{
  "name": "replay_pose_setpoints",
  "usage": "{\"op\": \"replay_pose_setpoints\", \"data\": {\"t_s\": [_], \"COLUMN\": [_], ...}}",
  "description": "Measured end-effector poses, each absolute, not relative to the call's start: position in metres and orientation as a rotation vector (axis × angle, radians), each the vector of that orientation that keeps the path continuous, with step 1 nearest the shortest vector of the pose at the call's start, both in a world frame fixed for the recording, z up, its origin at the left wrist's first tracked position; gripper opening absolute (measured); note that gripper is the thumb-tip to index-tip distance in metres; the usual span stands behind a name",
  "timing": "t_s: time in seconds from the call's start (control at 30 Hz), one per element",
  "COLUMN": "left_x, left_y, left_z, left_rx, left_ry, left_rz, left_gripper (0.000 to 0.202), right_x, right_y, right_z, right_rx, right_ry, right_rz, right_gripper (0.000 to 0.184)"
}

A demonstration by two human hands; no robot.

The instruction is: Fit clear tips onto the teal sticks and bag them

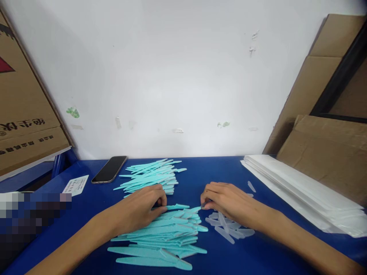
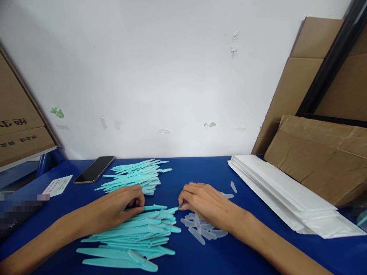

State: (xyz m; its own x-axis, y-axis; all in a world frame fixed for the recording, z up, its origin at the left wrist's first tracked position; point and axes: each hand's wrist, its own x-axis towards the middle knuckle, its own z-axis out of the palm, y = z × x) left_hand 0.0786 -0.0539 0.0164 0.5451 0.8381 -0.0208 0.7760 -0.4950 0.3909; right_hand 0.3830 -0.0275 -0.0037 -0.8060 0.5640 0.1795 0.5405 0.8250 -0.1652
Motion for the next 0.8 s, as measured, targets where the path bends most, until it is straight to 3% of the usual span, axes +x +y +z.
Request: {"op": "replay_pose_setpoints", "data": {"t_s": [0.43, 0.8], "left_x": [0.085, 0.086], "left_y": [-0.048, -0.047], "left_z": [0.008, 0.002], "left_rx": [2.753, 2.797], "left_ry": [1.306, 1.311], "left_rz": [0.468, 0.447], "left_gripper": [0.013, 0.016], "right_x": [0.385, 0.386], "right_y": [-0.027, -0.033], "right_z": [-0.006, 0.0], "right_rx": [-0.866, -1.014], "right_ry": [-2.729, -2.571], "right_rz": [0.088, 0.081], "right_gripper": [0.017, 0.019]}}
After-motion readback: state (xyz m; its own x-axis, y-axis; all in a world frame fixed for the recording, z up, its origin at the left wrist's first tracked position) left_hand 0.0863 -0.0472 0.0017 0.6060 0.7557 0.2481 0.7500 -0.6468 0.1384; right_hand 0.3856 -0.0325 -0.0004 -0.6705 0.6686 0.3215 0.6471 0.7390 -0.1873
